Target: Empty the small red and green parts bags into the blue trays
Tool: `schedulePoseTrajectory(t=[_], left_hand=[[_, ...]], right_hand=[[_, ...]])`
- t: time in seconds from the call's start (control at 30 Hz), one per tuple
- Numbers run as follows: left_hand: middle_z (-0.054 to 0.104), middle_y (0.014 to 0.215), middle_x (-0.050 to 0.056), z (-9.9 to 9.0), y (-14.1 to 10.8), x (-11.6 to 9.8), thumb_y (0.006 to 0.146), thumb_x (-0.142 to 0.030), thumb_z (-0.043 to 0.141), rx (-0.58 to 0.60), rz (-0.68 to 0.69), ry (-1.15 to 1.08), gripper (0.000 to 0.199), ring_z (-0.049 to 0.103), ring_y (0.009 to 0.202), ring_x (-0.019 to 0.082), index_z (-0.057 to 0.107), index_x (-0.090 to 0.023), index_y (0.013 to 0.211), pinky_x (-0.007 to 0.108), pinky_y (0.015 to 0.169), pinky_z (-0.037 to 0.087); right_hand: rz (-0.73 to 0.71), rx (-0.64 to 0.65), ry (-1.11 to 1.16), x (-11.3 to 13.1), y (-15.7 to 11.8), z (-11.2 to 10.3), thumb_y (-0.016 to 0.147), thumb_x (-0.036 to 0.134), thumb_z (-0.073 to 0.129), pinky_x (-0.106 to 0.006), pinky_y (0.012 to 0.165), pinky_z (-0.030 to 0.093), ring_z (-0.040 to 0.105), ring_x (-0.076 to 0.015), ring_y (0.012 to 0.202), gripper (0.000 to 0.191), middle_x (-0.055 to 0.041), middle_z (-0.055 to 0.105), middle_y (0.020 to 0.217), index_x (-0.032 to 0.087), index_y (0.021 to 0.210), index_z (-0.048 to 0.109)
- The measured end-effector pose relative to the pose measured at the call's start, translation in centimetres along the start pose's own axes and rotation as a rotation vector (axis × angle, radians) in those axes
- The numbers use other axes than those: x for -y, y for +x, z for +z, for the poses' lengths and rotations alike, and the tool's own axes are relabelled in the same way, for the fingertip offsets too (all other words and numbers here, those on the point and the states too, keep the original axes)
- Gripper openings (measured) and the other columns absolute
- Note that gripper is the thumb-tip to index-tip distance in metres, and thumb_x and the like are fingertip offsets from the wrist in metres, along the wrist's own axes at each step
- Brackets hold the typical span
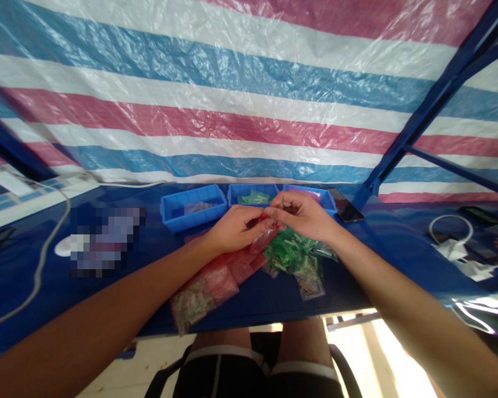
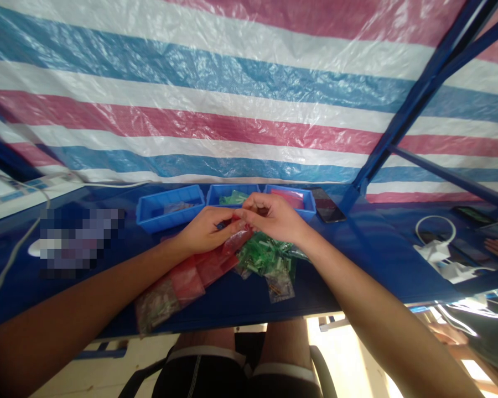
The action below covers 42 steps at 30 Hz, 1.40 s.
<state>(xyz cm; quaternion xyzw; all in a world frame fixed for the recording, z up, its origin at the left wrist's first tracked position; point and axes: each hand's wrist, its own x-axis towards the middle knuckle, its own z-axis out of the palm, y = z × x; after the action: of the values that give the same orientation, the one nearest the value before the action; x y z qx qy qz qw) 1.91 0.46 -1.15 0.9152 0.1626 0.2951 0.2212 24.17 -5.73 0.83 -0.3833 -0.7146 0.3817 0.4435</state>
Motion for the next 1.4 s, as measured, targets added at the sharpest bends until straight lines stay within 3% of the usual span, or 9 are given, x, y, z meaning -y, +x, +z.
schedulePoseTrajectory(t=[0.17, 0.47, 0.87, 1.13, 1.4], left_hand=[[0.067, 0.070, -0.001, 0.08, -0.06, -0.14, 0.108, -0.042, 0.060, -0.047, 0.040, 0.005, 0.035, 0.056, 0.061, 0.010, 0.081, -0.016, 0.097, 0.023, 0.061, 0.037], [0.056, 0.061, -0.003, -0.03, -0.06, -0.13, 0.105, -0.042, 0.063, -0.152, 0.042, -0.057, 0.041, 0.048, 0.056, 0.008, 0.068, -0.014, 0.076, 0.021, 0.056, 0.034], [0.069, 0.074, 0.001, -0.09, -0.11, -0.07, 0.104, -0.041, 0.067, -0.289, 0.005, -0.065, 0.031, 0.059, 0.063, 0.011, 0.077, -0.014, 0.095, 0.021, 0.060, 0.042], [0.079, 0.091, 0.007, -0.11, -0.23, 0.18, 0.105, -0.045, 0.065, -0.265, 0.010, -0.104, 0.035, 0.069, 0.074, 0.015, 0.080, -0.013, 0.107, 0.022, 0.067, 0.051], [0.079, 0.092, 0.006, -0.15, -0.20, -0.13, 0.105, -0.042, 0.066, -0.239, 0.037, -0.144, 0.033, 0.069, 0.073, 0.014, 0.079, -0.015, 0.117, 0.022, 0.068, 0.051]], right_hand=[[-0.003, 0.009, 0.024, 0.10, 0.02, -0.03, 0.093, 0.051, 0.083, -0.027, 0.056, 0.043, 0.059, -0.0140, 0.059, 0.035, 0.0033, 0.064, 0.066, 0.021, 0.086, 0.065], [0.030, 0.024, 0.064, -0.10, 0.05, -0.01, 0.089, 0.054, 0.086, -0.026, 0.052, 0.044, 0.059, -0.0129, 0.054, 0.040, 0.0063, 0.062, 0.064, 0.023, 0.092, 0.062], [0.084, 0.002, 0.026, -0.63, 0.20, -0.15, 0.092, 0.056, 0.081, -0.028, 0.057, 0.055, 0.063, -0.0152, 0.061, 0.037, 0.0043, 0.066, 0.070, 0.024, 0.107, 0.069], [0.115, 0.071, 0.055, -0.52, 0.20, -0.02, 0.097, 0.055, 0.076, -0.026, 0.059, 0.058, 0.065, -0.0142, 0.065, 0.039, 0.0025, 0.069, 0.076, 0.023, 0.118, 0.073], [0.112, 0.084, 0.050, -0.65, 0.26, 0.00, 0.096, 0.057, 0.076, -0.026, 0.058, 0.058, 0.066, -0.0152, 0.067, 0.043, 0.0020, 0.069, 0.079, 0.024, 0.123, 0.072]])
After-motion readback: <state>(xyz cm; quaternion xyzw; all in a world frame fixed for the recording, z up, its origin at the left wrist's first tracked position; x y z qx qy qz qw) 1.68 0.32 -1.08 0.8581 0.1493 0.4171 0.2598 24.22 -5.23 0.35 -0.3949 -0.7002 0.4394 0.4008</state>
